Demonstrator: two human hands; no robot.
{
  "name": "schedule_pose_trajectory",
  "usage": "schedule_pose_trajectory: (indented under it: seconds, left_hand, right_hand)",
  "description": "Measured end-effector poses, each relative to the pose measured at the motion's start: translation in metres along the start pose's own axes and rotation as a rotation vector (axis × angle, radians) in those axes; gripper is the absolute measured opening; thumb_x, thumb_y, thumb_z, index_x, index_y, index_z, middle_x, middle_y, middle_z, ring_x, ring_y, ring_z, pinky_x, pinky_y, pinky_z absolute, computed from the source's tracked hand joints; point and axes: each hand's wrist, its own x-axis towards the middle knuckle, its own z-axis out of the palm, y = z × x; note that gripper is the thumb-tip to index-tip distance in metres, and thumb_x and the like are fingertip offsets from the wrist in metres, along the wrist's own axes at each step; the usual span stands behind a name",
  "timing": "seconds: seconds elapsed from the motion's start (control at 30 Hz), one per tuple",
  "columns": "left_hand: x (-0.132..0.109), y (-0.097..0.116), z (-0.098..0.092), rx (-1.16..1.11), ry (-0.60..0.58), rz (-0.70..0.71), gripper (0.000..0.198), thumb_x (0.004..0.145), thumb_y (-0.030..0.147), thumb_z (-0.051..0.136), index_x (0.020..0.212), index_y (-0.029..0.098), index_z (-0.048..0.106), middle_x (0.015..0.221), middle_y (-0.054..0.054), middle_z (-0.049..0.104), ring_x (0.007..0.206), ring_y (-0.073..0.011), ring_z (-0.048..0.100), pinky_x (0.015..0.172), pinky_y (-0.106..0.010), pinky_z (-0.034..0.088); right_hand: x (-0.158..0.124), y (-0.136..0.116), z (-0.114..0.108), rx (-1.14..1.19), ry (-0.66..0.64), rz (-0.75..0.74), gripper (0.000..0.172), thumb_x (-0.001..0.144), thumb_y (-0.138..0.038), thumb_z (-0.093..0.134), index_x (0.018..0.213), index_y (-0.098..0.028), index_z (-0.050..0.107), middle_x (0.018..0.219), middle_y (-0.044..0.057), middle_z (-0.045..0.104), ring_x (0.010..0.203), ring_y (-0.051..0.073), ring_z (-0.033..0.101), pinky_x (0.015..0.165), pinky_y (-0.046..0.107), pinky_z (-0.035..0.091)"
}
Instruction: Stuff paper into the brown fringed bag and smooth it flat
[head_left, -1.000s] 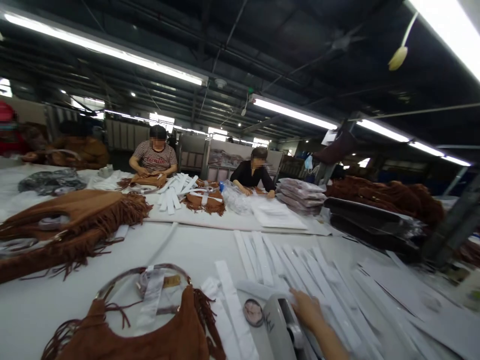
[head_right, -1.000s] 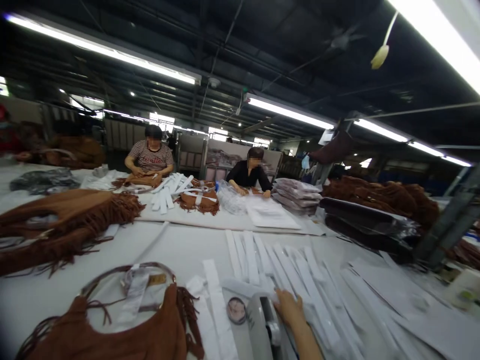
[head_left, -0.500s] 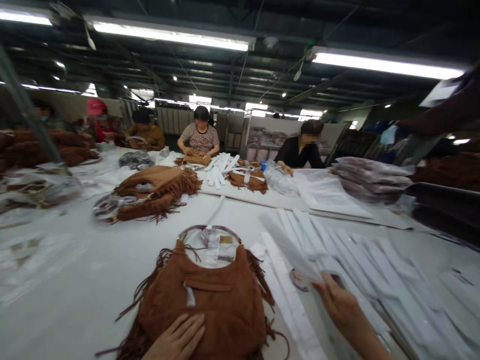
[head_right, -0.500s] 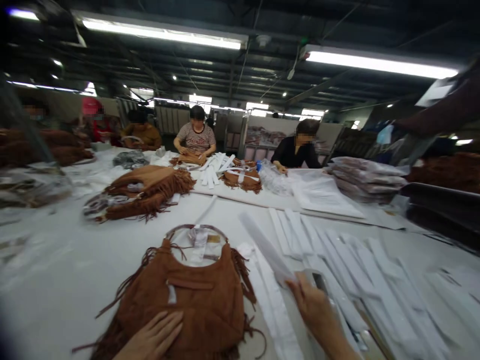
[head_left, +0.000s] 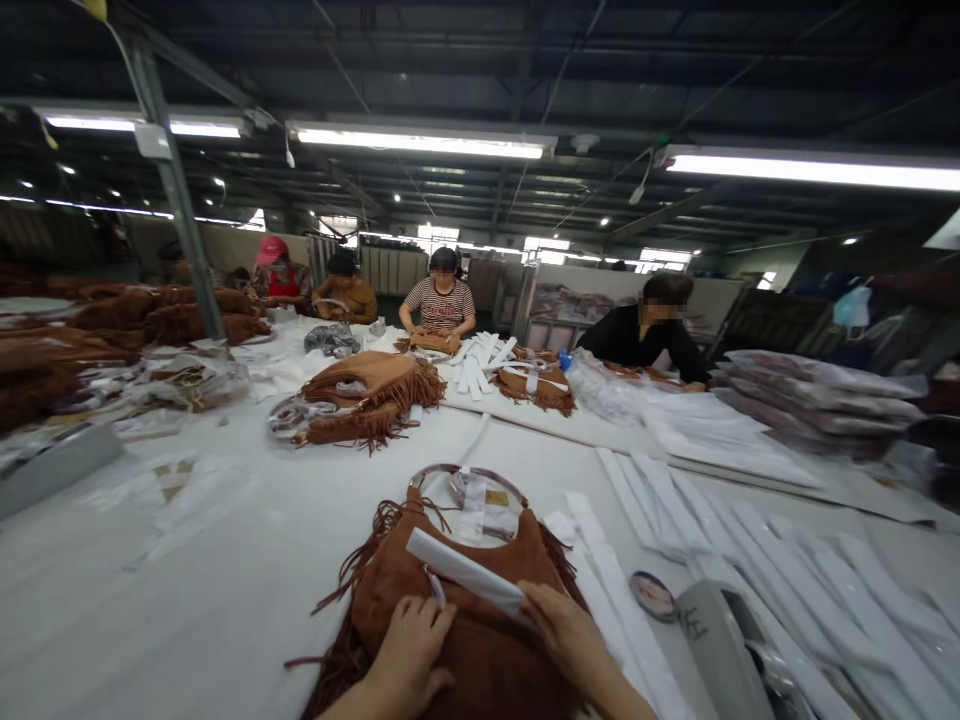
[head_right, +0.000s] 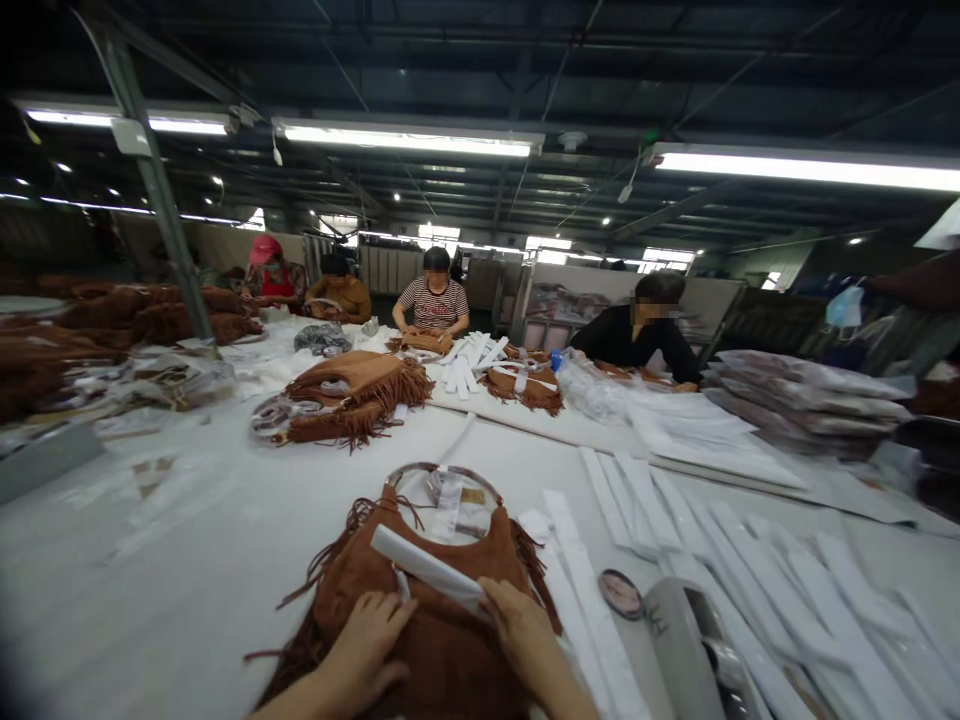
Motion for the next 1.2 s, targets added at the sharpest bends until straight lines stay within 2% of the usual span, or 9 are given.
schedule_pose_trajectory:
  seconds: [0.13, 0.3, 0.4, 0.47, 0.53, 0.67, 0.87, 1.0, 1.2]
  left_hand:
    - [-0.001, 0.007, 0.002, 0.082, 0.050, 0.063, 0.034, 0.070, 0.029, 0.074, 0.098, 0.021, 0.056, 0.102, -0.005, 0.063, 0.091, -0.0264, 0.058, 0.079, -0.043, 0.049]
    - [-0.010, 0.001, 0.028, 0.296, 0.334, 0.257, 0.011, 0.083, 0.022, 0.058, 0.093, 0.020, 0.055, 0.080, -0.001, 0.062, 0.072, -0.0199, 0.057, 0.064, -0.034, 0.047]
    - [-0.011, -0.003, 0.027, 0.350, 0.434, 0.336, 0.010, 0.087, 0.025, 0.053, 0.096, 0.020, 0.056, 0.090, -0.003, 0.066, 0.078, -0.0192, 0.060, 0.073, -0.036, 0.049]
    - [-0.009, -0.003, 0.017, 0.356, 0.381, 0.350, 0.016, 0.091, 0.031, 0.050, 0.102, 0.021, 0.056, 0.117, -0.007, 0.063, 0.103, -0.0241, 0.058, 0.091, -0.043, 0.046]
    - [-0.003, -0.001, 0.003, 0.299, 0.186, 0.303, 0.023, 0.090, 0.038, 0.052, 0.107, 0.022, 0.055, 0.136, -0.007, 0.052, 0.122, -0.0302, 0.048, 0.103, -0.052, 0.037]
    - [0.011, 0.005, -0.016, 0.114, -0.159, 0.094, 0.023, 0.088, 0.034, 0.058, 0.106, 0.020, 0.055, 0.116, -0.006, 0.063, 0.107, -0.0281, 0.057, 0.094, -0.048, 0.045]
    - [0.018, 0.005, -0.018, 0.080, -0.218, 0.031, 0.013, 0.091, 0.021, 0.045, 0.096, 0.019, 0.057, 0.100, -0.006, 0.066, 0.096, -0.0278, 0.059, 0.085, -0.046, 0.046]
    - [0.016, 0.007, -0.010, 0.100, -0.218, -0.008, 0.018, 0.092, 0.020, 0.042, 0.103, 0.020, 0.057, 0.107, -0.007, 0.064, 0.102, -0.0287, 0.058, 0.087, -0.048, 0.045]
    - [0.015, 0.001, 0.008, 0.162, -0.146, 0.019, 0.034, 0.088, 0.012, 0.043, 0.121, 0.022, 0.051, 0.142, -0.011, 0.044, 0.118, -0.0287, 0.049, 0.092, -0.047, 0.044]
  right_hand:
    - [-0.004, 0.001, 0.007, -0.011, -0.048, 0.031, 0.043, 0.091, -0.049, 0.037, 0.115, -0.027, 0.064, 0.108, 0.008, 0.069, 0.099, 0.025, 0.063, 0.087, 0.035, 0.047]
    - [0.001, -0.012, 0.015, 0.016, -0.104, -0.035, 0.040, 0.092, -0.047, 0.035, 0.109, -0.028, 0.066, 0.095, 0.005, 0.070, 0.090, 0.021, 0.064, 0.080, 0.029, 0.047]
    - [0.006, -0.020, 0.021, 0.013, -0.163, -0.090, 0.037, 0.092, -0.046, 0.037, 0.096, -0.028, 0.068, 0.085, 0.003, 0.070, 0.080, 0.019, 0.063, 0.072, 0.026, 0.045]
    - [0.009, -0.023, 0.024, 0.034, -0.185, -0.129, 0.034, 0.092, -0.045, 0.039, 0.088, -0.027, 0.068, 0.081, 0.001, 0.070, 0.075, 0.018, 0.062, 0.067, 0.025, 0.044]
    - [0.010, -0.025, 0.026, 0.054, -0.204, -0.157, 0.031, 0.091, -0.041, 0.042, 0.081, -0.026, 0.067, 0.077, -0.001, 0.069, 0.071, 0.016, 0.061, 0.063, 0.024, 0.042]
    - [0.006, -0.019, 0.021, 0.007, -0.209, -0.108, 0.030, 0.092, -0.035, 0.042, 0.071, -0.024, 0.062, 0.069, -0.004, 0.066, 0.066, 0.014, 0.060, 0.060, 0.023, 0.039]
    - [-0.026, 0.001, 0.019, -0.107, -0.010, 0.127, 0.051, 0.098, -0.036, 0.016, 0.081, -0.022, 0.061, 0.078, 0.004, 0.066, 0.074, 0.019, 0.061, 0.067, 0.031, 0.040]
    - [-0.049, 0.002, 0.051, -0.298, 0.173, 0.128, 0.038, 0.091, -0.052, 0.039, 0.106, -0.025, 0.061, 0.097, 0.008, 0.065, 0.090, 0.027, 0.059, 0.079, 0.042, 0.039]
    - [-0.056, 0.004, 0.079, -0.442, 0.389, 0.024, 0.055, 0.073, -0.058, 0.066, 0.117, -0.026, 0.056, 0.101, 0.007, 0.063, 0.088, 0.028, 0.057, 0.078, 0.042, 0.037]
